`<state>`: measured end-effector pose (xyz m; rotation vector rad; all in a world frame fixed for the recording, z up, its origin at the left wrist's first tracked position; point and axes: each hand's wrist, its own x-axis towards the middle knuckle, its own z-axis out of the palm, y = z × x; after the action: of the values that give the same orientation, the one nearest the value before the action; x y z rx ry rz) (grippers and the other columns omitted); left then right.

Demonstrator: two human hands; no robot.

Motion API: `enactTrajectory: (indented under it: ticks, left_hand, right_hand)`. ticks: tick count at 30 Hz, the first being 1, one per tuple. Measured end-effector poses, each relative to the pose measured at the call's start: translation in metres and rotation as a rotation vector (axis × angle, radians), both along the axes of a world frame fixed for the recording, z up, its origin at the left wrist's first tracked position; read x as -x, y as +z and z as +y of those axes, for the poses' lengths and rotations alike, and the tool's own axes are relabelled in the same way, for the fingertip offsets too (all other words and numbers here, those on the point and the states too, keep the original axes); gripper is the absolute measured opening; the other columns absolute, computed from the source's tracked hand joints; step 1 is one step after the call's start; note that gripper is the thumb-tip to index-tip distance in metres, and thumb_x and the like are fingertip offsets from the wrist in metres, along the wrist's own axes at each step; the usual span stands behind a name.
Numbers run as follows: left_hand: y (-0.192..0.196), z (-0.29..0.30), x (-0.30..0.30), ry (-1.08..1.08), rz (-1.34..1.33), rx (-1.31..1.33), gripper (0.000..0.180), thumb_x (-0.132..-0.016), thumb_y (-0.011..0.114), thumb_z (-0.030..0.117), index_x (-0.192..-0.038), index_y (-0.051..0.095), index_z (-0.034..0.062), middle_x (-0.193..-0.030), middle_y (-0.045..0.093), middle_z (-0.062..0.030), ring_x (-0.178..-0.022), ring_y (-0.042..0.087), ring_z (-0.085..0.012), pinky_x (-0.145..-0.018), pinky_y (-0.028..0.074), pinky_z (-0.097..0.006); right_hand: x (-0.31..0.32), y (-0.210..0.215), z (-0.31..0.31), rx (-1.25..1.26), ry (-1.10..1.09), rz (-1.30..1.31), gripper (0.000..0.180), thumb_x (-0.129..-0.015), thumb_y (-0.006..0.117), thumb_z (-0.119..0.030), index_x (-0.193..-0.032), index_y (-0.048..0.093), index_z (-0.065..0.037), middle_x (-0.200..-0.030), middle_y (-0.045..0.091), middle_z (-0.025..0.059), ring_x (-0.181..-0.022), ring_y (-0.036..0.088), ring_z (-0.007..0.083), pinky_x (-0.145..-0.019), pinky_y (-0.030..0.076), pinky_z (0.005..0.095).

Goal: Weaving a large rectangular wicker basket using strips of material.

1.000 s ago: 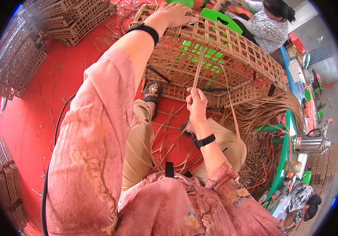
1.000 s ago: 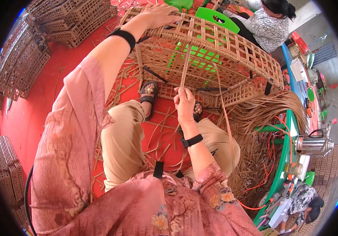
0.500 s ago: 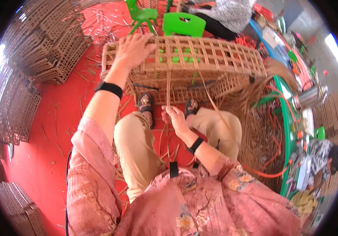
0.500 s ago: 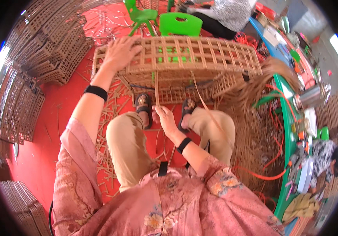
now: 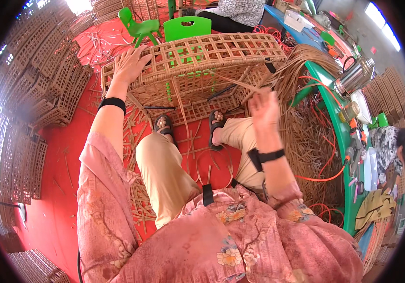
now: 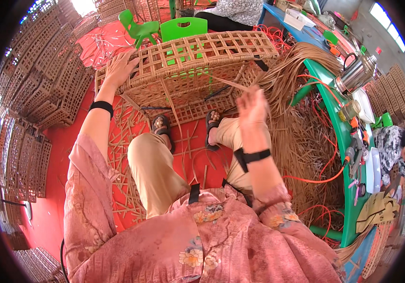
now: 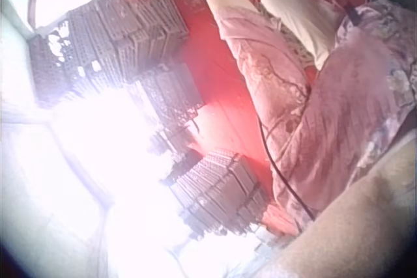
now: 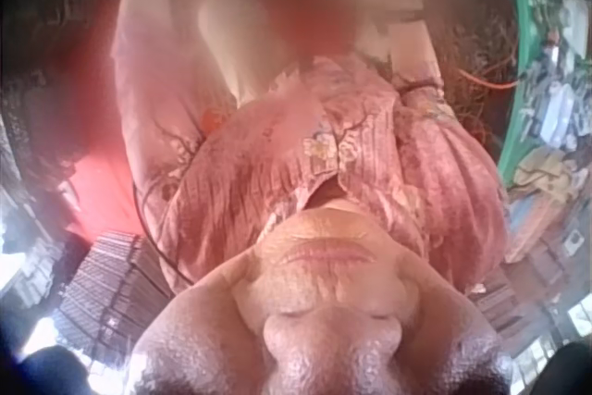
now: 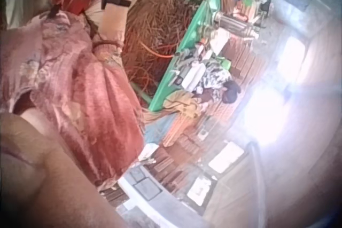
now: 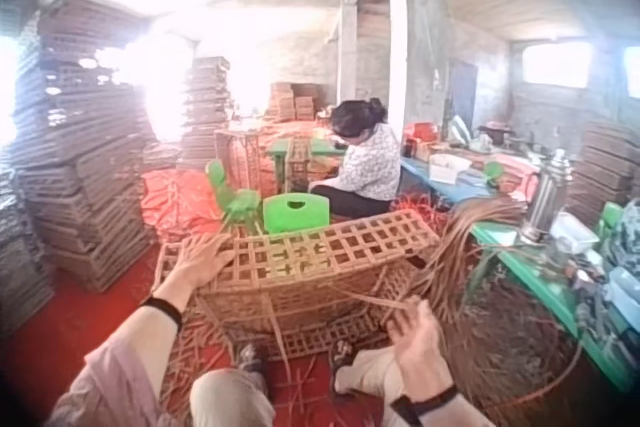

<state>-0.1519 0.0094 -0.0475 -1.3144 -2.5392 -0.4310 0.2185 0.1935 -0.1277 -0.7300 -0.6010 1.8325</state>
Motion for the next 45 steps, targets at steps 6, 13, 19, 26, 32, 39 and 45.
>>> enactTrajectory:
  ticks: [6, 13, 19, 26, 32, 39, 45]
  left_hand:
    - [0.004, 0.003, 0.005, 0.011, -0.029, 0.017, 0.061, -0.092, 0.043, 0.055, -0.143, 0.042, 0.0212, -0.144, 0.044, -0.0101, -0.135, 0.036, -0.0302, -0.111, 0.023, -0.047]
    - [-0.004, 0.007, 0.020, -0.035, 0.046, -0.016, 0.061, -0.093, 0.044, 0.054, -0.144, 0.041, 0.0215, -0.143, 0.046, -0.0120, -0.134, 0.038, -0.0311, -0.111, 0.025, -0.047]
    - [0.010, 0.003, 0.008, -0.065, -0.117, 0.004, 0.064, -0.088, 0.052, 0.055, -0.140, 0.046, 0.0192, -0.143, 0.045, -0.0119, -0.135, 0.036, -0.0304, -0.110, 0.023, -0.051]
    - [0.027, -0.002, -0.153, -0.415, -0.286, -0.546, 0.042, -0.090, 0.063, 0.028, -0.124, 0.058, 0.0029, -0.117, 0.061, -0.0170, -0.114, 0.056, -0.0305, -0.100, 0.042, -0.039]
    - [-0.022, -0.005, -0.338, -0.801, -1.473, -0.627, 0.055, -0.098, 0.055, 0.033, -0.141, 0.038, 0.0031, -0.111, 0.060, -0.0075, -0.106, 0.055, -0.0146, -0.093, 0.043, -0.029]
    - [-0.031, -0.006, -0.299, -0.416, -1.362, -0.884, 0.024, -0.097, 0.056, 0.027, -0.095, 0.069, 0.0065, -0.064, 0.042, 0.0121, -0.056, 0.032, 0.0012, -0.051, 0.024, -0.017]
    - [-0.041, -0.041, -0.249, -0.211, -1.520, -1.370, 0.026, -0.099, 0.054, 0.028, -0.094, 0.059, 0.0035, -0.059, 0.033, 0.0090, -0.051, 0.028, -0.0020, -0.047, 0.023, -0.019]
  right_hand:
    - [-0.192, 0.130, 0.057, -0.639, -0.027, 0.371, 0.032, -0.098, 0.047, -0.023, -0.114, 0.054, 0.004, -0.113, 0.062, 0.0195, -0.110, 0.059, 0.0314, -0.102, 0.044, 0.0484]
    - [-0.373, 0.252, 0.015, -1.143, -0.026, 0.293, 0.025, -0.095, 0.042, -0.006, -0.114, 0.043, 0.010, -0.093, 0.050, 0.0119, -0.075, 0.047, 0.0172, -0.080, 0.048, 0.0319]
    - [-0.210, 0.220, -0.059, -0.769, 0.067, -0.010, 0.044, -0.096, 0.049, -0.011, -0.136, 0.041, 0.003, -0.093, 0.056, 0.0078, -0.064, 0.041, 0.0049, -0.049, 0.036, 0.0160]
    - [-0.094, 0.140, -0.099, -0.476, 0.389, -0.189, 0.036, -0.095, 0.052, -0.010, -0.129, 0.049, 0.000, -0.082, 0.063, 0.0059, -0.058, 0.051, 0.0057, -0.047, 0.037, 0.0176]
    - [-0.059, 0.119, -0.089, -0.342, 0.316, 0.169, 0.032, -0.093, 0.054, -0.005, -0.125, 0.050, -0.001, -0.094, 0.063, 0.0104, -0.076, 0.060, 0.0165, -0.065, 0.051, 0.0283]
    - [-0.122, 0.156, 0.006, -0.443, 0.147, 0.391, 0.018, -0.097, 0.046, -0.009, -0.095, 0.059, 0.005, -0.083, 0.062, 0.0128, -0.076, 0.058, 0.0221, -0.069, 0.049, 0.0332]
    - [-0.237, 0.170, 0.083, -0.210, -0.037, 0.645, 0.018, -0.098, 0.037, -0.013, -0.099, 0.048, 0.001, -0.080, 0.053, 0.0098, -0.071, 0.052, 0.0194, -0.060, 0.043, 0.0329]
